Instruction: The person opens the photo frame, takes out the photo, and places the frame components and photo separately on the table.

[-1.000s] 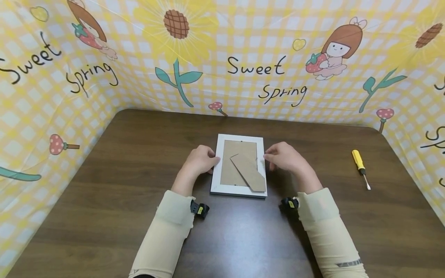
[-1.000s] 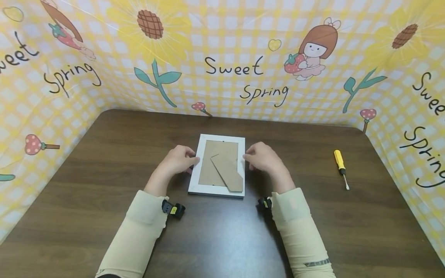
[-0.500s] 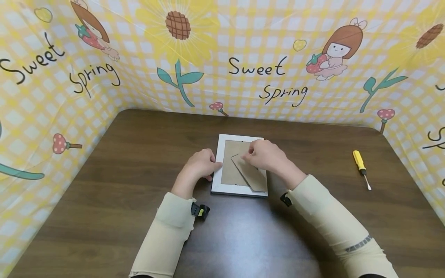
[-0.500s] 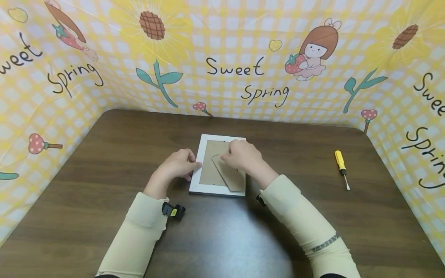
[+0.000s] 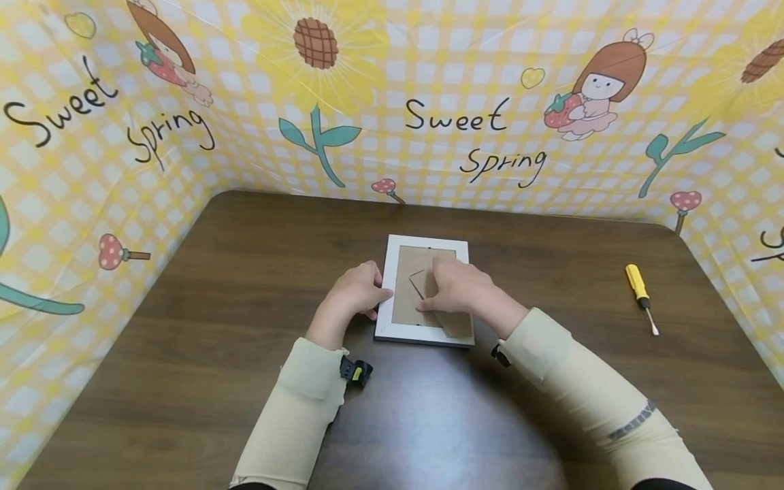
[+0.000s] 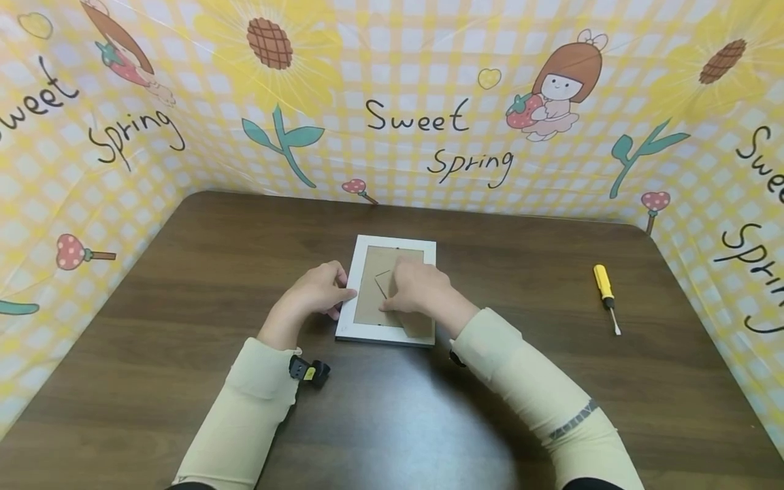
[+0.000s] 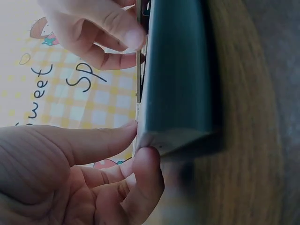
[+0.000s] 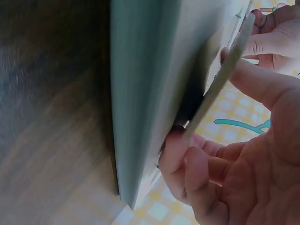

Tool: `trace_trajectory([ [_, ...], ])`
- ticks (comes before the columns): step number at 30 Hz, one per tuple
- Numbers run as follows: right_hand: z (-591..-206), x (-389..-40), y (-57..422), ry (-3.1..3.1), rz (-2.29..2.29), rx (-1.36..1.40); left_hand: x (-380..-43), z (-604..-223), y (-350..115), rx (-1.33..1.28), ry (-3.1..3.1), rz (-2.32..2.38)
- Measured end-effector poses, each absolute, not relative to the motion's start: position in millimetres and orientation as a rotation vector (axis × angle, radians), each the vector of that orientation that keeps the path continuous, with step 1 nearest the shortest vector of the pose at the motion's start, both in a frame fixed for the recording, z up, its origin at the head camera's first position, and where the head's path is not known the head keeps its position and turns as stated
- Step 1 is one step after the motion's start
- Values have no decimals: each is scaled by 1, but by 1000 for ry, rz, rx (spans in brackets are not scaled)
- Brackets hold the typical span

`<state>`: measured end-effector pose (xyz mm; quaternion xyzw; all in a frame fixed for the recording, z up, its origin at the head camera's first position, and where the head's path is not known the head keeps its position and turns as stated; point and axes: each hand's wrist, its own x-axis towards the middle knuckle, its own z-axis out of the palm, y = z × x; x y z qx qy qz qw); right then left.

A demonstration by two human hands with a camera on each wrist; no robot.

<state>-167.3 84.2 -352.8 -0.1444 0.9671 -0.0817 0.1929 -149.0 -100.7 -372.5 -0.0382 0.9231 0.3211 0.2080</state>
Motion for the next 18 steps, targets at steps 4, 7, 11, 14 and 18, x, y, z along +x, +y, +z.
trace_trajectory([
  [4,-354,-168,86,2711,-237,-417,-149,-372,-100,-120,2566,898],
  [7,-353,-168,88,2707,-293,-395,-149,-372,-99,-134,2554,904],
  [11,-353,-169,92,2701,-369,-366,-150,-371,-98,-150,2543,911],
  [14,-354,-170,95,2698,-414,-357,-150,-371,-96,-162,2537,912],
  [18,-356,-171,99,2702,-458,-349,-150,-369,-94,-177,2527,919],
])
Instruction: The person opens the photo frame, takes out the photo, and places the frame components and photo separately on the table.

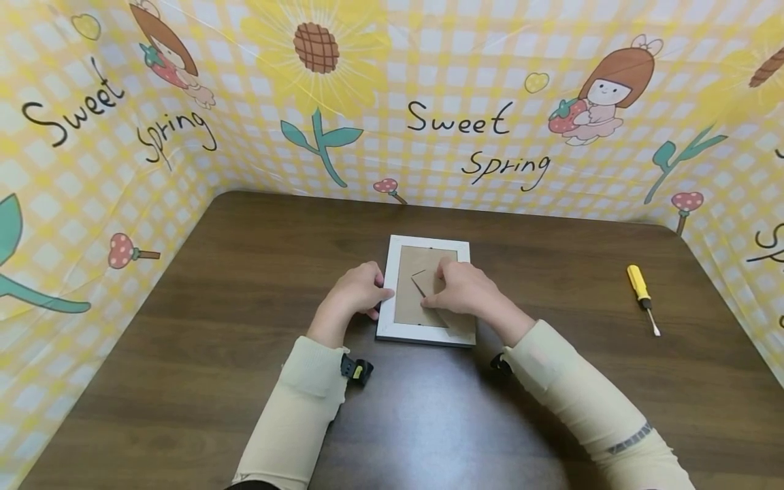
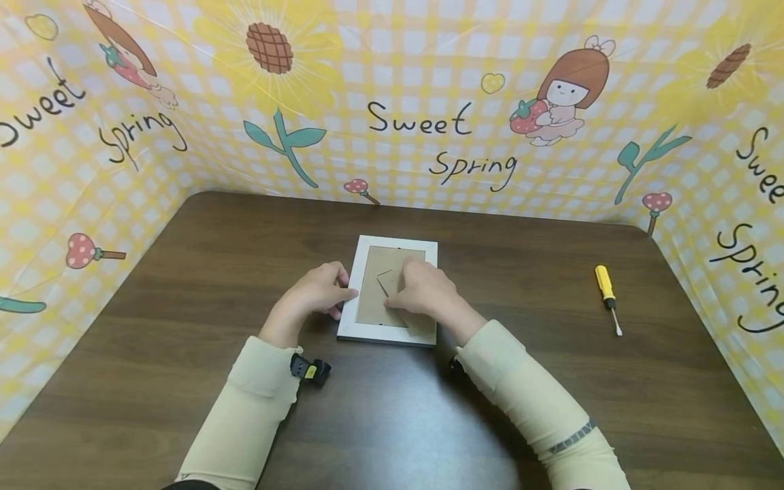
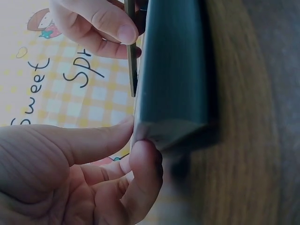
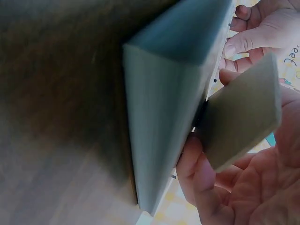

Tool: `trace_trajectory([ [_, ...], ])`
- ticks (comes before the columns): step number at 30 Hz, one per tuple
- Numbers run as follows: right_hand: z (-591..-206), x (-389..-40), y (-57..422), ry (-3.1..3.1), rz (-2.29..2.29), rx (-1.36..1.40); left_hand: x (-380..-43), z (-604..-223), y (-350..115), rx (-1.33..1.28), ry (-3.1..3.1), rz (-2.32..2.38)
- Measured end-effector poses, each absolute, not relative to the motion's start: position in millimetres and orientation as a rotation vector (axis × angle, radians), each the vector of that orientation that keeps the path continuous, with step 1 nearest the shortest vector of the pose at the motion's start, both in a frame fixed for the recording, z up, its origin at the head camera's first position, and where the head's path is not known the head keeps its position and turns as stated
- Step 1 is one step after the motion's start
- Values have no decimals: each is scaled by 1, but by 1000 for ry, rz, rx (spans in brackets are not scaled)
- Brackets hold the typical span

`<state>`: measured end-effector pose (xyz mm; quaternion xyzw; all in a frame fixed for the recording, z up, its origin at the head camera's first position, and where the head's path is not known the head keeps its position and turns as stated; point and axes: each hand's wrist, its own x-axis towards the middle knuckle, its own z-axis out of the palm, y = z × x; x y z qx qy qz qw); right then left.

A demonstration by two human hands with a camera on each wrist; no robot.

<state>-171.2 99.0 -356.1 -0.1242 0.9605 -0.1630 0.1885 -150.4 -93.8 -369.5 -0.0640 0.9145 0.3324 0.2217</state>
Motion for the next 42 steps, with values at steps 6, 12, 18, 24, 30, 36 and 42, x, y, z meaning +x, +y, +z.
trace_trajectory([
  [6,-358,-169,100,2727,-490,-346,-151,-369,-93,-180,2524,923],
  [12,-361,-168,99,2744,-501,-355,-152,-371,-93,-174,2529,928],
  [18,-366,-163,99,2785,-514,-363,-152,-377,-94,-161,2532,942],
  [24,-371,-158,98,2821,-523,-366,-150,-380,-96,-152,2539,951],
  [30,-371,-156,97,2838,-524,-358,-148,-380,-95,-143,2544,954],
  [36,-375,-157,97,2851,-652,-364,-146,-379,-94,-131,2560,951],
  [42,-380,-158,98,2845,-743,-356,-146,-379,-93,-127,2549,947],
])
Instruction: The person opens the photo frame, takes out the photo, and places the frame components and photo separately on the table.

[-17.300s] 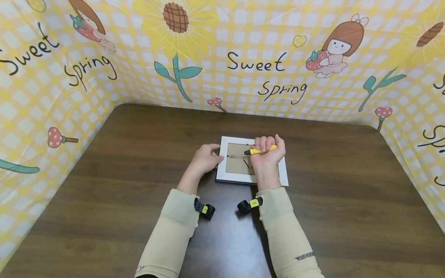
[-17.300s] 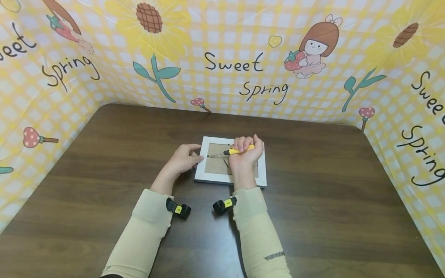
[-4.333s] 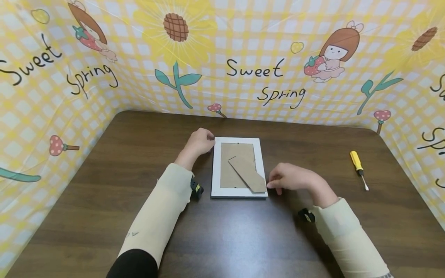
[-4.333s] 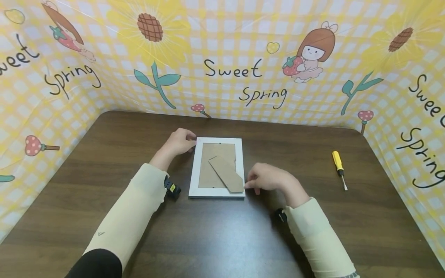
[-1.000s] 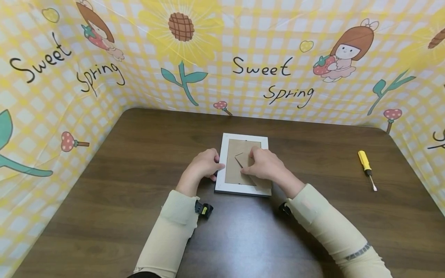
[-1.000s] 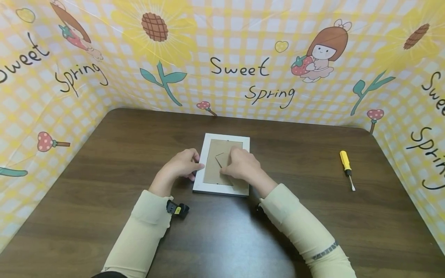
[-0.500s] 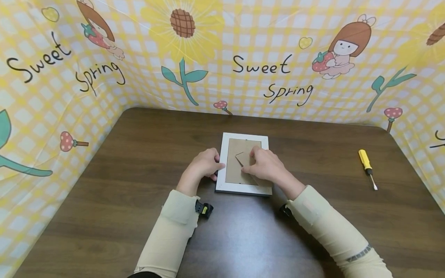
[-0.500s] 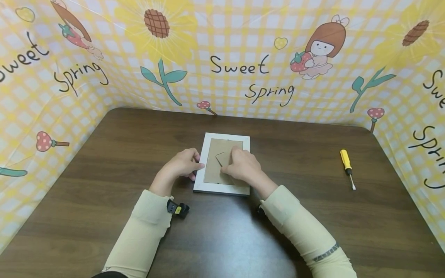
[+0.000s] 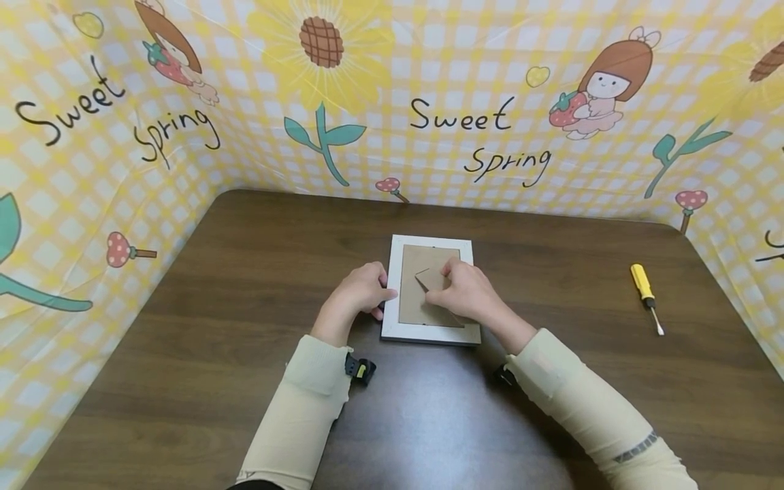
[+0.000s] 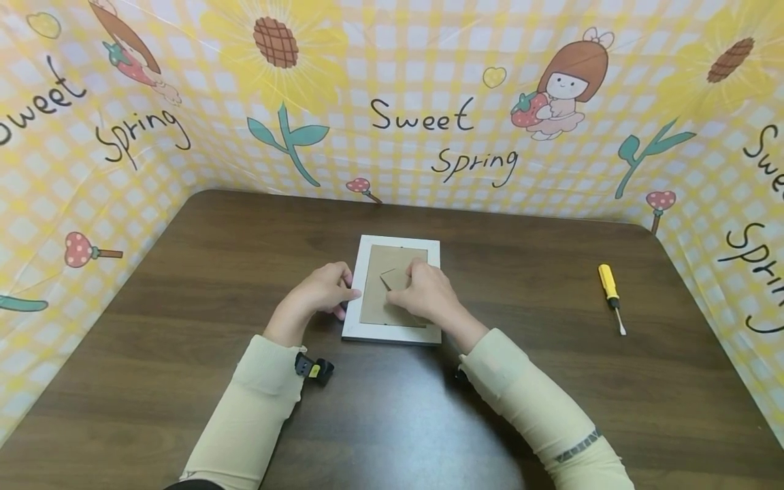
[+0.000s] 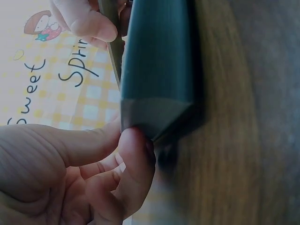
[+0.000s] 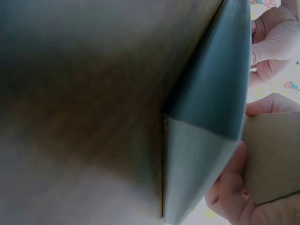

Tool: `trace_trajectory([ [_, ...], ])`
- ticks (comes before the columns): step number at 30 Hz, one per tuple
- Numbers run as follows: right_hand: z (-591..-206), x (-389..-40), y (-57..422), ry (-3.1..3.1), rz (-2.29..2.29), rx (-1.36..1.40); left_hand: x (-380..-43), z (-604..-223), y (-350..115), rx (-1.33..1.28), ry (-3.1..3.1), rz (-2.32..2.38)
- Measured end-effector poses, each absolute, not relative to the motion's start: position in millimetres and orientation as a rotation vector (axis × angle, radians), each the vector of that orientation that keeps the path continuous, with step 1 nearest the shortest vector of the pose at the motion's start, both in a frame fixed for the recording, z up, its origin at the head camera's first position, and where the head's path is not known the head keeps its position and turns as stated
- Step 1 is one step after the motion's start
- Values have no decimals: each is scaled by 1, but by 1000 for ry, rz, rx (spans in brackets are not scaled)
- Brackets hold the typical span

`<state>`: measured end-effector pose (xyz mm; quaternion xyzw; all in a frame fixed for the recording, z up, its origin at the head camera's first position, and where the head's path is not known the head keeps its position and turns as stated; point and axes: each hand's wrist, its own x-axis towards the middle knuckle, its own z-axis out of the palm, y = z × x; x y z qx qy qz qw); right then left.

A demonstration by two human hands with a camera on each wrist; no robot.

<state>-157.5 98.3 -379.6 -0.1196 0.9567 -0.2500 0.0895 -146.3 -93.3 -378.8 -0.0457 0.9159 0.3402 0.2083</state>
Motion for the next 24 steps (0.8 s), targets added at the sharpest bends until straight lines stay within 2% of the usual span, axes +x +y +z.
trace_trajectory([
  [17,-383,-161,107,2767,-879,-322,-148,-383,-91,-131,2525,971],
  [24,-377,-167,119,2625,-1172,-290,-150,-382,-94,-132,2526,964],
])
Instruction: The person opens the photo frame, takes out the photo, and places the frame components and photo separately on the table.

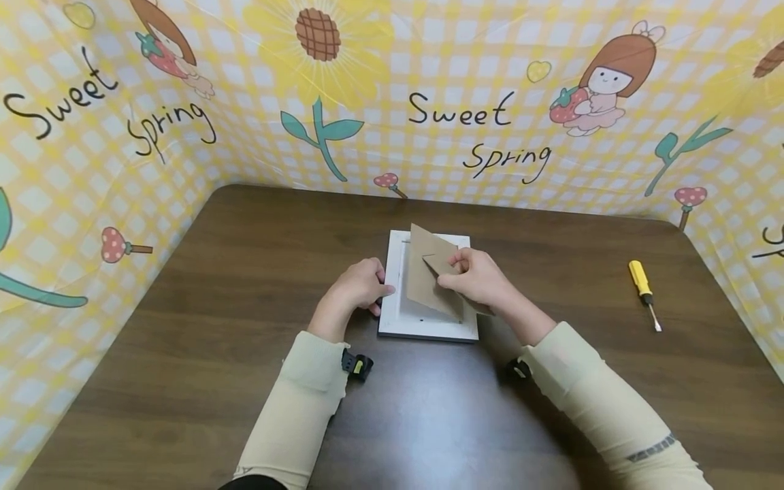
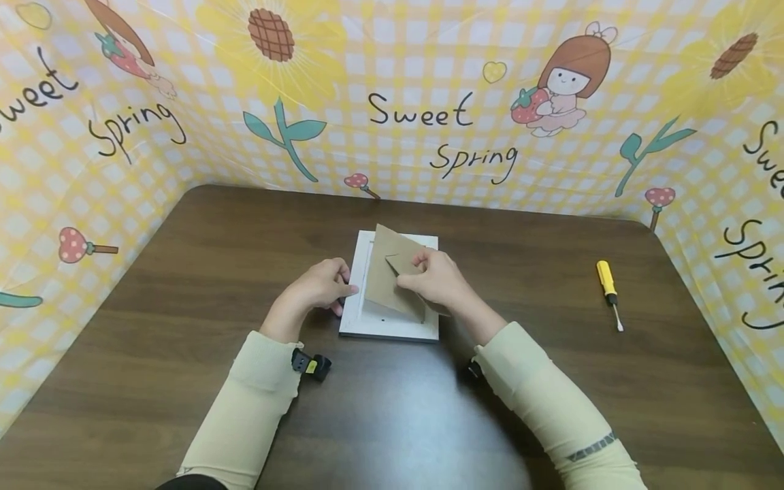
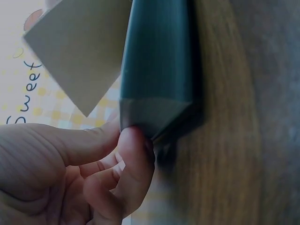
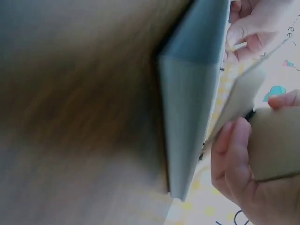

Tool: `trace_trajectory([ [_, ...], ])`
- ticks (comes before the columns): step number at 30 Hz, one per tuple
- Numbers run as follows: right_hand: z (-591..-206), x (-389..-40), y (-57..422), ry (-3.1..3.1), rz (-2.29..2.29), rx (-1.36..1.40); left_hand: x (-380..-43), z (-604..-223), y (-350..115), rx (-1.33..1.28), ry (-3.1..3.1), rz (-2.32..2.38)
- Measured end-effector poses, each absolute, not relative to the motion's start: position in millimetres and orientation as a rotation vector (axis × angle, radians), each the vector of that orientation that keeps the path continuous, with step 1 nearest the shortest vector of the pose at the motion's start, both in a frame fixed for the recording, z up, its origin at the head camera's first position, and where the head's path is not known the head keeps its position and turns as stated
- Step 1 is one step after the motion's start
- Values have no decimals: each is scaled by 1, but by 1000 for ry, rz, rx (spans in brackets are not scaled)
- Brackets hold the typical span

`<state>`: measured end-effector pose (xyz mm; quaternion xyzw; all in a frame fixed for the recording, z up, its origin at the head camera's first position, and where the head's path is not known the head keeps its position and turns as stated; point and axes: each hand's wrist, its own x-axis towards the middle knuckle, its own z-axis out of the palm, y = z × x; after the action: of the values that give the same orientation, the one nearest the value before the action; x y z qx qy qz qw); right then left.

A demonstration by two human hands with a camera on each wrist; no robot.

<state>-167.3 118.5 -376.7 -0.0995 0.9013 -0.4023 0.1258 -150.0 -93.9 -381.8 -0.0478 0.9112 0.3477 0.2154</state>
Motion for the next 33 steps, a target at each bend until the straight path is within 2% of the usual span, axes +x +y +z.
trace_trajectory([
  [5,-378,-167,121,2537,-1231,-325,-151,-383,-97,-134,2515,961],
  [14,-380,-165,136,2288,-1473,-220,-150,-384,-97,-138,2489,989],
  [33,-377,-159,163,2051,-1718,-263,-152,-381,-96,-159,2474,992],
])
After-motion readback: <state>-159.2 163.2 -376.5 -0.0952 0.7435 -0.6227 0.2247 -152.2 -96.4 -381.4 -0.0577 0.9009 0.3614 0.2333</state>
